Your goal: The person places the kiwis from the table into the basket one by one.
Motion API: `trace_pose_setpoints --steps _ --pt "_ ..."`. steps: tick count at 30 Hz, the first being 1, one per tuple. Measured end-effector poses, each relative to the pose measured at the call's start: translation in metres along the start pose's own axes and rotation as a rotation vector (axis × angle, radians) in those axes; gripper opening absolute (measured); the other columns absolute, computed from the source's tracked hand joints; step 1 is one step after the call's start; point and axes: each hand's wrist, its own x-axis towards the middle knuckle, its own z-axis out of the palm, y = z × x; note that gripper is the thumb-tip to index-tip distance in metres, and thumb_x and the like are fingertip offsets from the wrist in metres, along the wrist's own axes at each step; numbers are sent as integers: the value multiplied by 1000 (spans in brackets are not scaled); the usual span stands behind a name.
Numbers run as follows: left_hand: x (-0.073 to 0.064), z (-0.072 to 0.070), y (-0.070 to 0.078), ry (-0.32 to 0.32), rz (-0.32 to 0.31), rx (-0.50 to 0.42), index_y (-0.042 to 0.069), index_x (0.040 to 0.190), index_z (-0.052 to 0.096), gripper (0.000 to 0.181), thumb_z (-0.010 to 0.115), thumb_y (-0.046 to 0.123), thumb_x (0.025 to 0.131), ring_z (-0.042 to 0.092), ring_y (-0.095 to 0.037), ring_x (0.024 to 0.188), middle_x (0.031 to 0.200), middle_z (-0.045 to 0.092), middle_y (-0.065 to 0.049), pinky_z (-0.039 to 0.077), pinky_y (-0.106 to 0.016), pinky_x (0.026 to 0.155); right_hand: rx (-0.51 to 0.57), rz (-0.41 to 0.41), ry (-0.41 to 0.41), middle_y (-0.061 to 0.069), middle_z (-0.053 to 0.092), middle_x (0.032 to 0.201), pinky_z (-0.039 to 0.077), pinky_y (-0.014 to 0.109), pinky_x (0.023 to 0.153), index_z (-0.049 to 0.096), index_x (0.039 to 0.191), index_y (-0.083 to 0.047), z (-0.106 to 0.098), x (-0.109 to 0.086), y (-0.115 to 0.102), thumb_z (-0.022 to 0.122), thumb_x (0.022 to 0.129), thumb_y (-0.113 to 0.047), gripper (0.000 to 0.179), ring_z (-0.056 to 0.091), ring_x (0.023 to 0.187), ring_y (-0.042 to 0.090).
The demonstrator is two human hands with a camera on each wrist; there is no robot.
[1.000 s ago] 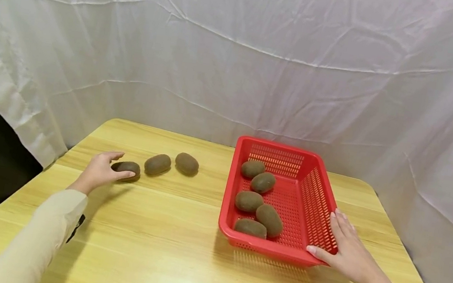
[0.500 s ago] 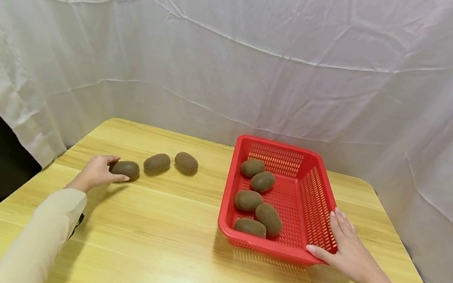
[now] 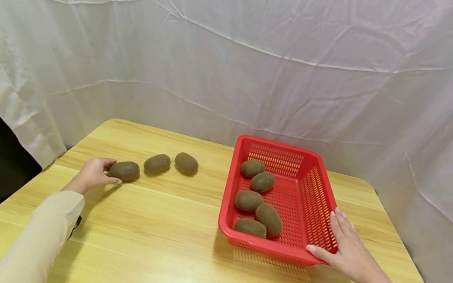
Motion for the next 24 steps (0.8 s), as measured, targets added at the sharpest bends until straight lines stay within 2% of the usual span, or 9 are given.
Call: trace_pose_setpoints --steps 7,12,19,24 --pt "1 2 -1 3 14 9 -20 125 43 67 74 13 76 56 -49 102 118 52 -39 50 -53 85 0 -4 1 30 6 151 8 64 110 5 146 7 0 0 0 63 81 -51 105 5 139 46" --pt "0 2 0 -5 -5 -10 -18 124 45 64 74 14 77 56 -47 101 116 53 -37 49 -52 84 0 -4 2 30 6 151 6 63 111 5 146 7 0 0 -1 63 81 -51 105 5 139 46" --pt "-3 -1 2 -6 -51 -75 -15 119 50 57 74 17 78 59 -38 94 106 59 -30 52 -45 78 -9 -4 3 31 6 151 9 65 109 5 146 7 0 0 0 62 81 -52 105 6 139 47" --pt "-5 -1 2 -1 -72 -98 -14 119 49 59 74 20 78 58 -38 95 107 58 -30 52 -44 78 -4 -5 3 31 6 151 9 65 109 4 146 7 1 0 0 62 81 -51 105 5 139 47"
